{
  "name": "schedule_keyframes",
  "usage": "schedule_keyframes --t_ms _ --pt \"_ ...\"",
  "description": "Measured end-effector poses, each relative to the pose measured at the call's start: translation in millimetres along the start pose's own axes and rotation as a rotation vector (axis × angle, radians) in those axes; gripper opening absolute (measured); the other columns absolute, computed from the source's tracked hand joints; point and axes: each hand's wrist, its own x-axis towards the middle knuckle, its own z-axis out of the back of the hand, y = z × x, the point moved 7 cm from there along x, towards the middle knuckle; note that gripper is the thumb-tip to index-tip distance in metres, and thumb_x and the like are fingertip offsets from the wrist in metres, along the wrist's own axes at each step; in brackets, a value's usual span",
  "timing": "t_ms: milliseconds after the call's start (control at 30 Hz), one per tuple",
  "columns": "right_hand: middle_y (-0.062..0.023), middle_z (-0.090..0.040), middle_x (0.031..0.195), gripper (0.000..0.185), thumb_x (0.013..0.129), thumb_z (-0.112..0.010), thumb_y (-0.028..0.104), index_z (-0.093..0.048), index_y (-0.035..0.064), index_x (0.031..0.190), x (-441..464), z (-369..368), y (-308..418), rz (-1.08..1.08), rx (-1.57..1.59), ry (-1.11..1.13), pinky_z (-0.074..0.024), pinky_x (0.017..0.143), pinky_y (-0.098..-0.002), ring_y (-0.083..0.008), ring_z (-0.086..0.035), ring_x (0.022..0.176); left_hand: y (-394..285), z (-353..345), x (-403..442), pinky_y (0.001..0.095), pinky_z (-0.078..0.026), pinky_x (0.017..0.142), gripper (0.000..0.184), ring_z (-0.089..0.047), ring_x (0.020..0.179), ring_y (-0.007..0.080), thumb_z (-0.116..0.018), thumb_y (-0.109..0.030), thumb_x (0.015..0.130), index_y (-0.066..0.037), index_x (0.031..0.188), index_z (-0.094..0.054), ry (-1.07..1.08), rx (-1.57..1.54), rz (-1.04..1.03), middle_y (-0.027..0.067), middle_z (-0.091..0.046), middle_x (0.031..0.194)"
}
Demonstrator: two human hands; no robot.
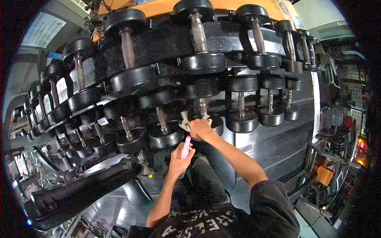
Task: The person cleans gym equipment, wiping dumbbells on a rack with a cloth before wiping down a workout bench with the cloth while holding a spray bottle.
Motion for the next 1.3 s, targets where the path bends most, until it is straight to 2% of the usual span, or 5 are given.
schedule_keyframes --t_ms 200,267,500,833,1300 --pt "-0.0157 -0.07 0.095 0.023 0.082 -0.054 0.019 -0.07 0.006 0.092 48 -18 -5 -0.201 0.039 -0.23 -0.0557 0.075 -0.0432 -0.0312 -0.068 0.092 -11 -2 -1 0.0232 -0.046 0.05 0.025 -0.053 0.057 0.0052 -0.069 -0.013 0.086 -0.007 0.108 -0.06 0.0 0.032 -0.123 -0.0021 -0.06 0.079" --pt "-0.0144 -0.07 0.096 0.024 0.081 -0.055 0.019 -0.07 0.0068 0.094 53 -23 -11 -0.297 0.066 -0.168 -0.0555 0.077 -0.0429 -0.0305 -0.068 0.093 -7 1 -3 0.0249 -0.047 0.069 0.017 -0.055 0.074 0.0071 -0.069 -0.012 0.086 -0.003 0.099 -0.061 -0.025 -0.035 0.007 0.0003 -0.061 0.081" --pt "-0.0185 -0.069 0.092 0.025 0.078 -0.063 0.025 -0.067 0.0088 0.096 -12 11 -41 0.049 0.286 0.038 -0.0527 0.079 -0.0466 -0.0392 -0.066 0.088 -6 6 -6 0.0251 -0.047 0.068 0.016 -0.057 0.071 0.0079 -0.069 -0.009 0.085 -0.003 0.098 -0.061 -0.048 -0.028 -0.012 0.0016 -0.062 0.079" --pt "-0.0275 -0.064 0.108 0.048 0.075 -0.06 0.034 -0.066 -0.0046 0.103 -17 51 -145 -0.492 0.233 -0.055 -0.051 0.089 -0.0444 -0.0424 -0.063 0.102 5 14 -4 0.0273 -0.048 0.06 0.019 -0.058 0.065 0.0108 -0.069 -0.011 0.086 -0.004 0.1 -0.06 -0.037 0.055 -0.1 0.0033 -0.063 0.085" --pt "-0.0251 -0.065 0.108 0.054 0.071 -0.063 0.037 -0.062 -0.0038 0.108 2 5 -138 -0.222 0.345 -0.018 -0.0469 0.093 -0.0406 -0.0387 -0.061 0.105 10 35 -17 0.0294 -0.05 0.068 0.016 -0.061 0.072 0.013 -0.07 -0.01 0.084 -0.002 0.095 -0.06 -0.034 -0.003 -0.06 0.0073 -0.065 0.086"
